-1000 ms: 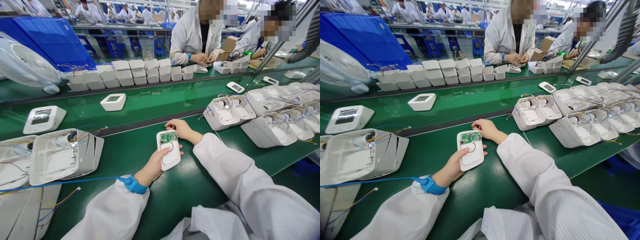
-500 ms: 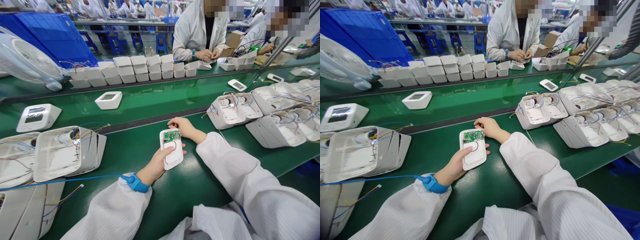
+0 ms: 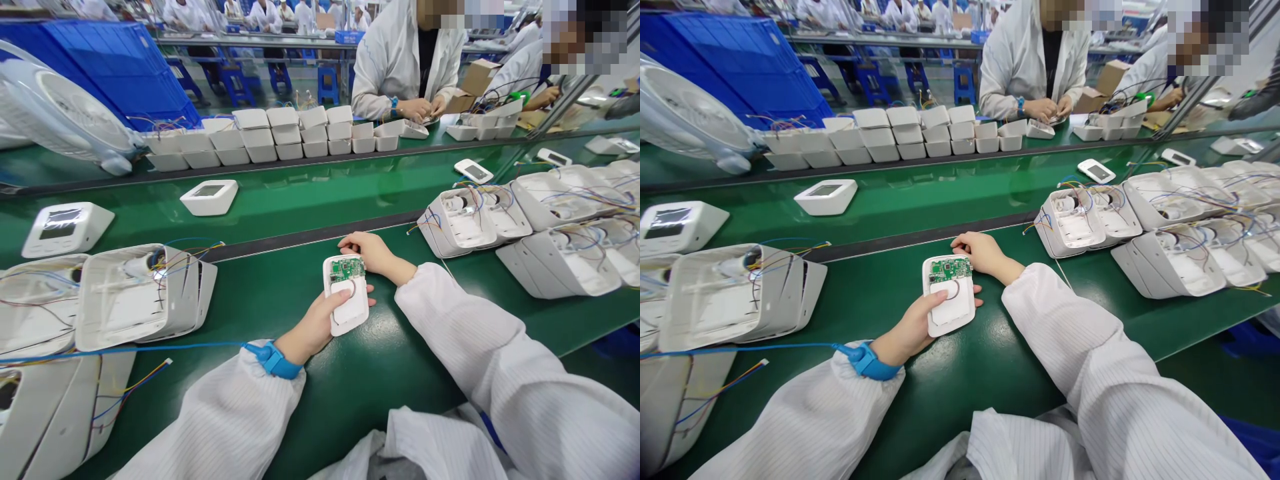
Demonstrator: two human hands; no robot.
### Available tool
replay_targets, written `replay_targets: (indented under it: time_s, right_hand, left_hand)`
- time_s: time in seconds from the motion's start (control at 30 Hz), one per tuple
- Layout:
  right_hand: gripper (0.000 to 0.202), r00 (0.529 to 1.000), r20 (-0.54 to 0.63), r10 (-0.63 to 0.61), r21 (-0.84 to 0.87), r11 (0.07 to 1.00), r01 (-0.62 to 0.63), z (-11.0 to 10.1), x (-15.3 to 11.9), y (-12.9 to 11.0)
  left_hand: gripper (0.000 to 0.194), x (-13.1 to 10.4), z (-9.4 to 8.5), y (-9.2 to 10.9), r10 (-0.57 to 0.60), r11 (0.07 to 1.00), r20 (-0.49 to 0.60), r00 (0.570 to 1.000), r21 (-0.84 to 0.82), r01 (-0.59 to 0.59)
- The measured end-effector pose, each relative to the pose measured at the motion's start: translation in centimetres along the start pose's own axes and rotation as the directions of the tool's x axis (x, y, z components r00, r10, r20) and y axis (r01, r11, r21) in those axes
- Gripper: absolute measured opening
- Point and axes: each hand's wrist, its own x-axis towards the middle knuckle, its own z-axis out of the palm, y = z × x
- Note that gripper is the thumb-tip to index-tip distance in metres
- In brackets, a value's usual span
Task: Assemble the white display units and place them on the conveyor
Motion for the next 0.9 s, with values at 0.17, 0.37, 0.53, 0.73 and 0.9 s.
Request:
replay_targets:
  time_s: [0.17, 0.37, 0.53, 0.73, 0.9]
  right_hand:
    - [0.012, 1.0, -0.007, -0.003, -0.003, 1.0, 0.002, 0.0, 0.01, 0.09]
    - [0.012, 1.0, -0.004, -0.001, 0.005, 1.0, 0.001, -0.03, -0.02, 0.07]
    - [0.013, 1.0, 0.0, 0.021, 0.022, 1.0, -0.021, -0.04, -0.08, -0.18]
    - [0.012, 1.0, 0.012, 0.017, 0.028, 0.999, -0.018, -0.09, -0.04, -0.11]
    - [0.011, 1.0, 0.021, 0.008, 0.035, 0.999, -0.008, -0.21, 0.12, 0.14]
  left_hand:
    - [0.054, -0.06, 0.01, 0.0, -0.002, 1.0, 0.001, 1.0, 0.007, 0.002]
    - [0.053, -0.16, 0.19, 0.1, 0.002, 1.0, 0.002, 1.0, 0.014, -0.002]
    - [0.054, -0.1, 0.12, 0.03, 0.001, 1.0, 0.009, 1.0, 0.008, -0.001]
    - [0.058, 0.16, -0.16, -0.23, 0.008, 1.0, 0.012, 1.0, 0.002, -0.008]
    - [0.054, -0.06, 0.08, -0.02, 0.008, 1.0, -0.015, 1.0, 0.018, -0.007]
